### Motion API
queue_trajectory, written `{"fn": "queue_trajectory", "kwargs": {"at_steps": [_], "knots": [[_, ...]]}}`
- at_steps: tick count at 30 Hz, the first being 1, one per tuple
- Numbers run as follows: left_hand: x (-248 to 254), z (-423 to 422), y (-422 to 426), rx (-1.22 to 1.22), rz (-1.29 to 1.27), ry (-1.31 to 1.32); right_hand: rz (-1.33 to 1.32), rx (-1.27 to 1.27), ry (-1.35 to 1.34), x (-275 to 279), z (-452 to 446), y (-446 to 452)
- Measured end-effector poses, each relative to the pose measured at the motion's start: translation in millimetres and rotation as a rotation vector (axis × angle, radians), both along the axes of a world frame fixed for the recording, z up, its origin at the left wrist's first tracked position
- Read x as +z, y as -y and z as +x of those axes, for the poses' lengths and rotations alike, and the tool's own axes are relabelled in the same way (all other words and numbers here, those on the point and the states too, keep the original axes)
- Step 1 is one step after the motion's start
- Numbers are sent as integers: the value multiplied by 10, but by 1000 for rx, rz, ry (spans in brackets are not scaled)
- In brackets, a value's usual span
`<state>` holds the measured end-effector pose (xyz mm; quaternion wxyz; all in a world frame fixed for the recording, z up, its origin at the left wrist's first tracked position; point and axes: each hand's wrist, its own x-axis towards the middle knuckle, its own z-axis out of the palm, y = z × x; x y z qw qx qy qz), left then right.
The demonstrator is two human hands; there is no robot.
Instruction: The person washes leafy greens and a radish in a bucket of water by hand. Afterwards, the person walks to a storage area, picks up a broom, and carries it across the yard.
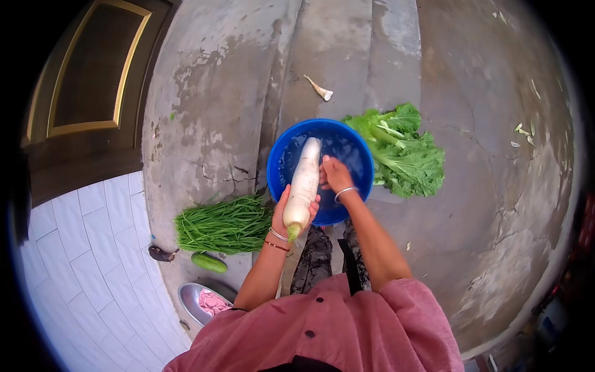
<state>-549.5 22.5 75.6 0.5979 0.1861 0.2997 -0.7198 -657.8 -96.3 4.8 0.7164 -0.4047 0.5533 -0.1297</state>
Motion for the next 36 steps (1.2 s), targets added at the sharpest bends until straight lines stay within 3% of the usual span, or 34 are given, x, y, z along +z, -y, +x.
{"fn": "queue_trajectory", "kwargs": {"at_steps": [2, 7, 12, 15, 17, 19, 21, 23, 25, 27, 36], "knots": [[19, 19, 39, -46, 21, -2, -10, 54, -25, 151, 16, 53], [48, 7, -8, -224, 31, 304, -609, 512, -296, 389, 63, 199], [170, 9, -30, -255, 97, 409, -785, 462, -193, 276, 135, 141], [132, 32, -117, -184, 39, 287, -811, 353, -210, 275, 123, 35], [132, 38, -181, -80, -25, 20, -802, 256, -196, 238, 103, -12], [118, 18, -235, -43, -92, -62, -298, -26, 27, 179, 61, -26], [138, -7, -264, -2, -154, -145, -200, -82, 36, 134, 26, 44], [159, -43, -278, 61, -168, -227, -29, -268, 223, 115, 43, 132], [146, -63, -297, 73, -147, -240, -43, -230, 206, 192, 31, 204], [139, -77, -305, 87, -126, -249, 107, -195, 147, 335, 97, 326], [161, -97, -223, 28, -85, -111, 223, -24, 10, 77, 182, 528]]}}
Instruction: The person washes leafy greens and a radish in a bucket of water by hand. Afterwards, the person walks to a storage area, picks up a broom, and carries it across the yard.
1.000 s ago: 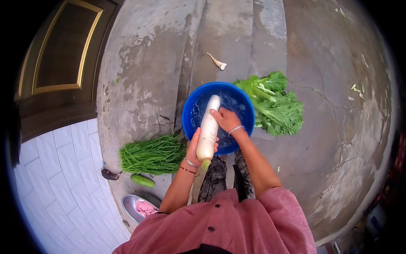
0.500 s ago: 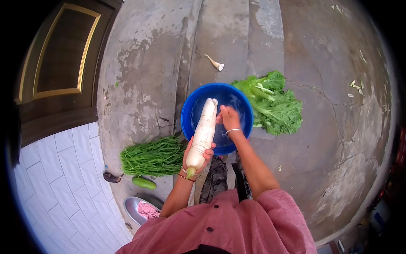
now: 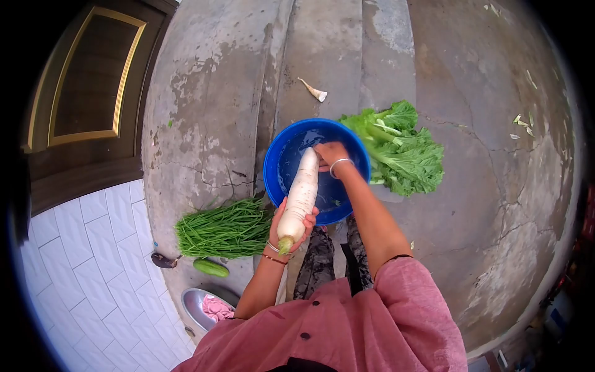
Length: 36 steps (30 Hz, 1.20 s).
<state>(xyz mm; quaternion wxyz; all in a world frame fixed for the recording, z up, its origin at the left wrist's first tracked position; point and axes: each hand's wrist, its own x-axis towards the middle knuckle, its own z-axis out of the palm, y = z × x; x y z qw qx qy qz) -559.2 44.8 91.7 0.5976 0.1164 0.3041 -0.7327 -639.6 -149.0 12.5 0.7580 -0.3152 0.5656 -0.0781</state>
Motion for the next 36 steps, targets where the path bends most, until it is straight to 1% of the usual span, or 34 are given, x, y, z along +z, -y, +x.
{"fn": "queue_trajectory", "kwargs": {"at_steps": [2, 4, 6, 7, 8, 9, 11, 13, 15, 17, 19, 20, 22, 23, 25, 27, 29, 30, 31, 32, 33, 34, 35, 36], "knots": [[-27, -3, -1, 2, 10, 3, 3, 15, 0, -115, 16, -11], [-53, -3, 3, 9, 44, -48, -185, 74, 31, -393, 33, -75], [-66, -8, 11, 17, 75, -97, -212, 87, 9, -393, 35, -97], [-68, -14, 16, -7, 76, -42, -240, 100, -11, -391, 45, -94], [-70, -15, 19, -30, 78, 14, -240, 100, -10, -408, 43, -85], [-77, -13, 18, -29, 80, 15, -218, 90, 2, -425, 29, -84], [-91, -11, 28, -22, 84, -36, -196, 80, 15, -394, 21, -83], [-86, -12, 38, -16, 76, -27, -124, 24, 153, -293, 0, -66], [-79, -5, 45, -10, 70, -18, -125, 27, 172, -261, 0, -38], [-74, 5, 44, 13, 38, -70, -122, 30, 189, -297, -1, -30], [-62, -7, 58, 15, 52, -109, -243, 117, 87, -396, 2, -26], [-58, -12, 58, 17, 65, -149, -241, 116, 88, -442, -4, -42], [-74, -4, 50, 14, 84, -173, -330, 214, 4, -526, -9, -70], [-87, 2, 50, 11, 100, -197, -330, 216, 6, -558, 0, -81], [-109, 12, 55, 24, 106, -224, -312, 6, -24, -615, 2, -125], [-94, 10, 106, 36, 111, -253, -292, -21, -37, -675, -54, -124], [-78, -11, 171, 30, 202, -192, -486, -214, -172, -885, -82, -146], [-113, -19, 195, 36, 202, -192, -486, -209, -170, -1100, -125, -183], [-170, -31, 203, -18, 242, -69, -651, -99, -57, -1349, -181, -238], [-229, -34, 222, -73, 280, 56, -735, -42, 0, -1274, -174, -247], [-286, -27, 249, -71, 278, 58, -817, 12, 61, -1186, -164, -254], [-344, -40, 262, -96, 278, 168, -579, 65, 138, -626, -148, -300], [-381, -58, 269, -127, 280, 278, -339, 112, 207, -198, -150, -389], [-395, -68, 290, -135, 258, 336, -520, 227, 112, -29, -174, -499]]}}
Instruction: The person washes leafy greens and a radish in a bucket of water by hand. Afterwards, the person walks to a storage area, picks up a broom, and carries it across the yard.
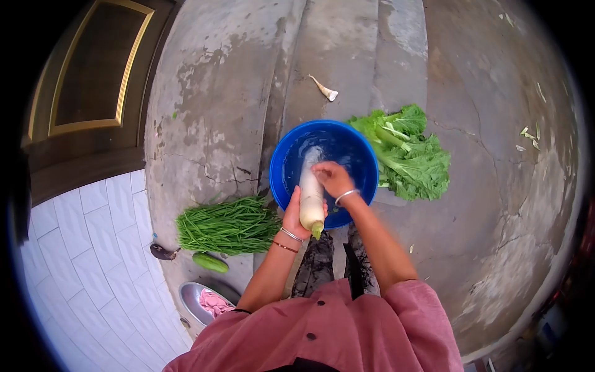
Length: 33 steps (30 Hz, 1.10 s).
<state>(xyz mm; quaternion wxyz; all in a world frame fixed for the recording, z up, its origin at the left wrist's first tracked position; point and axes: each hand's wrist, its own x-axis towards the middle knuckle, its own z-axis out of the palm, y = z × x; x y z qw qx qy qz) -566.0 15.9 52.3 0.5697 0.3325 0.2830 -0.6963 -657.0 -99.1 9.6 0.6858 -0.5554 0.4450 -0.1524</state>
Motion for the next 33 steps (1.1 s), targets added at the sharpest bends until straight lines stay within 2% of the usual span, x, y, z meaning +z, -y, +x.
{"fn": "queue_trajectory", "kwargs": {"at_steps": [1, 2, 5, 7, 10, 14, 16, 17, 18, 20, 23, 26, 29, 32, 33], "knots": [[-14, -6, 22, 3, -1, -1, -198, 77, -96, 81, -5, -61], [-27, -21, 31, -14, 19, 76, -253, 20, -103, 55, 15, -81], [-57, -45, 47, -77, 34, 163, -213, -65, -261, -120, 114, 128], [-45, -72, 26, -122, 37, 173, -127, -122, -261, -400, 147, 247], [-14, -66, 58, -86, 32, 203, 28, -51, -290, -91, 203, 285], [-53, -85, 64, -101, 63, 305, 141, -4, -321, -217, 159, 345], [-74, -49, 69, -126, 61, 318, 327, 24, -236, -274, 141, 435], [-71, -30, 75, -139, 47, 293, 323, 22, -235, -412, 107, 454], [-68, -31, 68, -150, 37, 265, 156, 81, -173, -644, 54, 423], [-55, -41, 75, -146, 35, 291, -7, 144, -113, -818, 52, 401], [-70, -63, 85, -131, 29, 358, 28, 164, -156, -914, 83, 410], [-92, -64, 105, -116, 39, 388, -77, 269, -207, -901, 63, 446], [-82, -39, 129, -113, 36, 307, -12, 206, -182, -996, 21, 377], [-129, 54, 137, -110, -1, 195, -119, -13, 10, -1096, 15, 181], [-180, 87, 146, -104, -29, 155, -35, -6, 52, -954, 37, 154]]}}
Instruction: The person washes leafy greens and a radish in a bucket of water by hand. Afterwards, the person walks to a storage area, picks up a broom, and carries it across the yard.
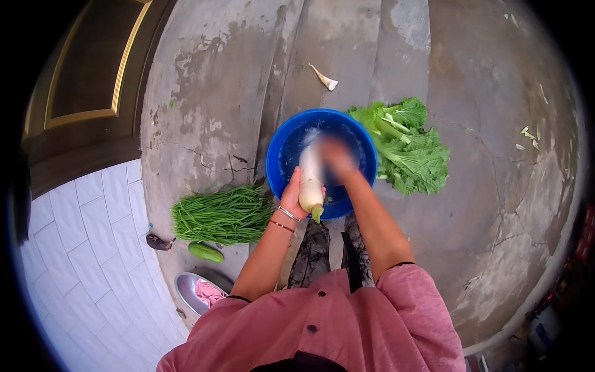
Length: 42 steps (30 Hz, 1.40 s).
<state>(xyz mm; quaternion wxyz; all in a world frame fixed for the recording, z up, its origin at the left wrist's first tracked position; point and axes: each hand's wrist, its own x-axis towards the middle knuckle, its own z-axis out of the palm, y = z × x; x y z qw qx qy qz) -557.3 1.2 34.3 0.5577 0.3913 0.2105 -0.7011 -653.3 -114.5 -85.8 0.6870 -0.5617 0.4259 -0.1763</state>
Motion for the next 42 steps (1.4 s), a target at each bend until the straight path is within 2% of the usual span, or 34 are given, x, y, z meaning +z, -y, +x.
{"fn": "queue_trajectory", "kwargs": {"at_steps": [1, 4, 5, 6, 7, 8, 10, 12, 14, 15, 16, 18, 20, 22, 23, 24, 26, 27, 28, 30, 32, 34, 37, 39, 42], "knots": [[-48, 23, 20, 51, 24, -58, 82, 10, 42, 149, 27, -8], [-244, 69, 57, 149, -30, -134, 206, 50, 34, 1066, 102, -236], [1, 64, 199, 172, 108, -10, 141, 110, 76, 1215, 64, -307], [-157, 103, 177, 179, 106, -10, 76, 170, 119, 1311, 28, -384], [-411, 147, 105, 174, 88, -130, 142, 145, 179, 1361, 4, -462], [-436, 179, 108, 168, 69, -249, 142, 149, 179, 1323, 1, -461], [-484, 139, 127, 127, 135, -235, 155, 136, 91, 1124, -40, -455], [-569, 91, 151, 190, 122, -188, 151, 173, 49, 1057, 32, -284], [-598, 83, 142, 177, 171, -121, -44, 275, -266, 1069, 96, -112], [-593, 79, 123, 164, 231, -59, -111, 322, -249, 962, 112, -44], [-594, 81, 126, 163, 222, -53, -120, 319, -244, 931, 141, 11], [-551, 82, 155, 68, 261, 37, 73, 188, -519, 1022, 222, 130], [-452, 77, 177, 46, 234, 45, -14, 196, -527, 842, 257, 85], [-279, -32, 215, -77, 364, 448, 477, -90, -67, 600, 217, -109], [-420, -73, 146, -61, 296, 582, 450, -14, -62, 590, 186, -146], [-351, -101, 151, -48, 290, 584, 440, -4, -61, 704, 173, -152], [-163, -168, 112, -131, 152, 794, 522, -68, -36, 1007, 116, -192], [51, -181, 136, -194, 187, 835, 627, -143, 30, 1219, 110, -166], [90, -185, 137, -225, 97, 985, 713, -199, 29, 1225, 88, -150], [93, -191, 69, -523, 99, 1493, 613, -220, 113, 1281, 63, -138], [599, -126, 137, -612, 126, 1450, 733, -278, 209, 1423, 16, -132], [889, -79, 165, -679, 111, 1525, 743, -243, 342, 1455, -57, -180], [1299, -20, 160, -731, -6, 1673, 951, -303, 426, 1632, -140, -179], [1420, -36, 104, -710, -76, 1804, 939, -266, 483, 1863, -128, -210], [1683, 36, -33, -691, -154, 1792, 901, -245, 467, 2176, -144, -279]]}}
